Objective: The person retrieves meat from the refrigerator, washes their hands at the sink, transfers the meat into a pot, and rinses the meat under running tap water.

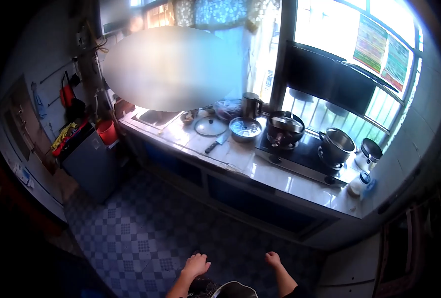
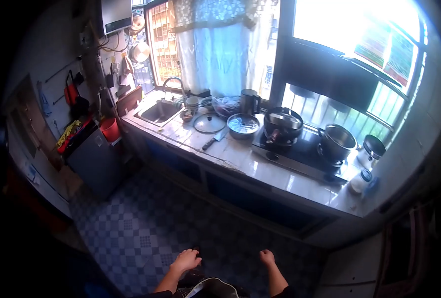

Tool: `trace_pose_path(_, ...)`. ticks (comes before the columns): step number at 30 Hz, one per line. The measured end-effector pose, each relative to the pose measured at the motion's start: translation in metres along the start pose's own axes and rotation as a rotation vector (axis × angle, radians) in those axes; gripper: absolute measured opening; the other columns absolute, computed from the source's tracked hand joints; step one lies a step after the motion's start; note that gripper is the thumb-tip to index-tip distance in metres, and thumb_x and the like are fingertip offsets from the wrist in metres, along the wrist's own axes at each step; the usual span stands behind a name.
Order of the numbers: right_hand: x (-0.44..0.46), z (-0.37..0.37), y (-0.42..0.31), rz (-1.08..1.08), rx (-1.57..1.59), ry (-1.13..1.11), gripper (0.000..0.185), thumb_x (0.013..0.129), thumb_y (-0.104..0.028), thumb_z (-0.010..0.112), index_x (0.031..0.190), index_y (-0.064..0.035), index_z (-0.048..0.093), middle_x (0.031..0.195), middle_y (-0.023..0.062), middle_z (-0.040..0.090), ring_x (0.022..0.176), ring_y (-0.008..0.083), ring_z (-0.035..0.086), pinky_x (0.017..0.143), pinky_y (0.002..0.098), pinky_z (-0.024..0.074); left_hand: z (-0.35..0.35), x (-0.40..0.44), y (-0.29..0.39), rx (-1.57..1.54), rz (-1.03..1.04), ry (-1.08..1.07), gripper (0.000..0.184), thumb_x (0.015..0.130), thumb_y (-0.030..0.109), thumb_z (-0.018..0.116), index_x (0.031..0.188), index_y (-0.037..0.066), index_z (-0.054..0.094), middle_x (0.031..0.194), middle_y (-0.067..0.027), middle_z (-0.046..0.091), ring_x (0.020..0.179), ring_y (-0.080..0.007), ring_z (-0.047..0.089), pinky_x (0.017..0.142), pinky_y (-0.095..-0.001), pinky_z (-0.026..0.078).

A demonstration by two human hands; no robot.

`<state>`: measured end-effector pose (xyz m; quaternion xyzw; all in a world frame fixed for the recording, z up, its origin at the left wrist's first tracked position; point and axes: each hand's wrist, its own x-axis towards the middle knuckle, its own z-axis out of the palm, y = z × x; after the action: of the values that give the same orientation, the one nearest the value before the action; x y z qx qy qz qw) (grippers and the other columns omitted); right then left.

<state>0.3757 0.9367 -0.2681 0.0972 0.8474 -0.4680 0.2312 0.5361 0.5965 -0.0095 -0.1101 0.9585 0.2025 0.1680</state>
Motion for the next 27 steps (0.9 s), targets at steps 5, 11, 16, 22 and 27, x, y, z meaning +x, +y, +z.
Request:
trace_pose_path(5,0.010,0.063,-0.125,-0.110,-0.444,-0.097,0.031,0.076,-0.028,0.055,0.089,-0.0011,0.061,0.079,0.0098,0.063,0.074,0.0198,0.060,0.067,0.0333,0.0473,-0.033,0.047,-0.094,-0.159,-0.109,0.038,0.037,0.077,0.033,0.055,0.102,0.006,0.055,0.102,-0.0160,0.054,0.098,-0.0330,0.050,0.083,-0.0413,0.042)
trace_pose_path(11,0.051,0.167,-0.174,-1.220,0.160,-1.778,0.022,0.079,-0.025,0.051,0.085,-0.0052,0.057,0.066,0.0074,0.053,0.056,0.0248,0.050,0.052,0.0375,0.0419,-0.130,0.092,-0.207,-0.043,-0.161,0.125,0.033,0.078,0.032,0.054,0.094,0.003,0.056,0.097,-0.0161,0.055,0.094,-0.0329,0.052,0.079,-0.0423,0.043)
trace_pose_path(16,0.069,0.206,-0.185,-0.531,-0.297,-0.812,0.023,0.076,-0.026,0.052,0.082,-0.0053,0.060,0.069,0.0120,0.057,0.063,0.0279,0.056,0.056,0.0388,0.0449,-0.195,0.132,-0.272,0.029,-0.169,0.133,0.031,0.079,0.029,0.054,0.095,0.003,0.056,0.095,-0.0150,0.055,0.091,-0.0314,0.052,0.080,-0.0408,0.042)
trace_pose_path(22,0.173,0.285,-0.317,-0.141,-0.398,-0.092,0.026,0.071,-0.027,0.057,0.077,-0.0022,0.063,0.075,0.0157,0.062,0.072,0.0279,0.061,0.064,0.0374,0.0483,-0.253,0.205,-0.330,-0.117,-0.169,0.227,0.035,0.079,0.028,0.055,0.104,0.003,0.054,0.097,-0.0149,0.055,0.093,-0.0310,0.052,0.081,-0.0394,0.042)
trace_pose_path(27,0.259,0.382,-0.576,-0.619,-0.245,-0.119,0.023,0.074,-0.022,0.060,0.090,-0.0064,0.059,0.083,0.0116,0.061,0.077,0.0263,0.059,0.067,0.0353,0.0471,-0.298,0.269,-0.372,-0.122,-0.265,0.226,0.035,0.079,0.027,0.055,0.104,0.002,0.054,0.099,-0.0159,0.055,0.093,-0.0315,0.051,0.081,-0.0395,0.042)
